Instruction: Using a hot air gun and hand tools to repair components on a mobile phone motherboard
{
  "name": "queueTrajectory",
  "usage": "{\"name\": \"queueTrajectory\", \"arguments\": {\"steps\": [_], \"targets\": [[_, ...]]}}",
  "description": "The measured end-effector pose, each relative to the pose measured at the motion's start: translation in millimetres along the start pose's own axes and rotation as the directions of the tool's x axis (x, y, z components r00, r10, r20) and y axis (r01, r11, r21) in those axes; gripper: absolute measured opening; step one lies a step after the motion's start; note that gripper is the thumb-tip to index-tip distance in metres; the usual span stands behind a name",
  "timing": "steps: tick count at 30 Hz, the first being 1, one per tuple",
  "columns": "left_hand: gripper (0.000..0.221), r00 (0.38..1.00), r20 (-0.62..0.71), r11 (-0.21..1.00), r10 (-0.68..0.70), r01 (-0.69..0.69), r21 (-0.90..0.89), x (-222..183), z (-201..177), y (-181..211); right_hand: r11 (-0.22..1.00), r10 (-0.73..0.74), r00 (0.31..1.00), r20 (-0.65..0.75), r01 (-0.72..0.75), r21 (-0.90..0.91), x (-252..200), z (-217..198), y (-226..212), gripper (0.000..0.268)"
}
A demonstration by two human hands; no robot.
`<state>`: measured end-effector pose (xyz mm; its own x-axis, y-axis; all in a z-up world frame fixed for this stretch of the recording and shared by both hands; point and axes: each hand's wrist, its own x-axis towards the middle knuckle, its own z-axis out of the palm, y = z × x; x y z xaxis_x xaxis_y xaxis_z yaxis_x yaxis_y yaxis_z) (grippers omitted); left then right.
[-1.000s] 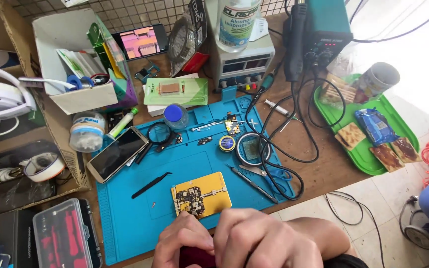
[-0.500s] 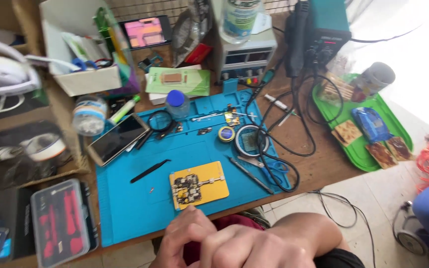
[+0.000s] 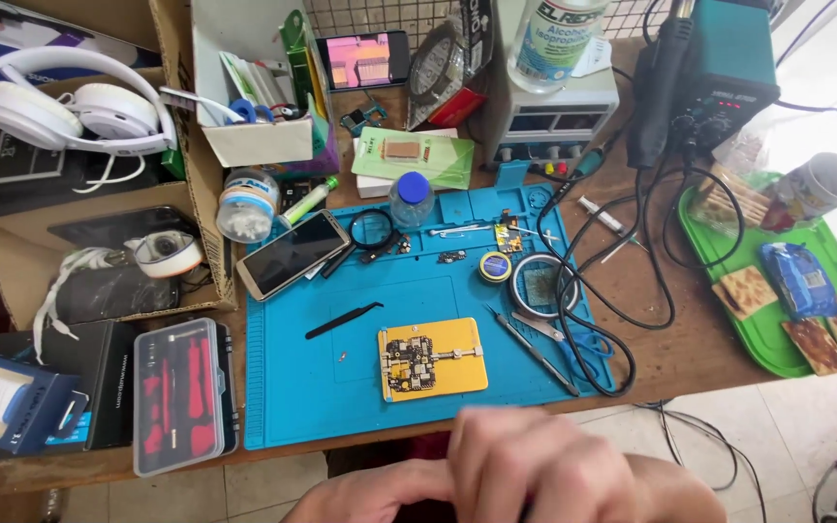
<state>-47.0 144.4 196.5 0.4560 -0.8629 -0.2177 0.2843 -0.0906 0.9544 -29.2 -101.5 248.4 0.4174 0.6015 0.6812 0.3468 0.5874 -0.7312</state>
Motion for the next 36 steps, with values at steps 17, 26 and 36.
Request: {"name": "queueTrajectory", "arguments": {"steps": [17, 26, 36], "targets": [[0.082, 0.959, 0.240, 0.941, 0.149, -0.063, -0.331, 4.9, -42.9, -57.9, 0.979, 0.065, 0.900, -0.431, -0.141, -0.146, -42.3, -11.6, 47.4, 0.028], [0.073, 0.933, 0.232, 0.959, 0.275, -0.285, 0.007, -13.5, -54.6, -50.5, 0.963, 0.070, 0.897, -0.437, 0.054, 0.265, -57.8, -8.6, 64.1, 0.056], [0.056, 0.945, 0.153, 0.906, 0.290, -0.220, -0.361, -49.9, -79.8, -90.3, 0.713, 0.490, 0.870, 0.062, -0.441, 0.545, -100.9, -32.2, 73.6, 0.023]]}}
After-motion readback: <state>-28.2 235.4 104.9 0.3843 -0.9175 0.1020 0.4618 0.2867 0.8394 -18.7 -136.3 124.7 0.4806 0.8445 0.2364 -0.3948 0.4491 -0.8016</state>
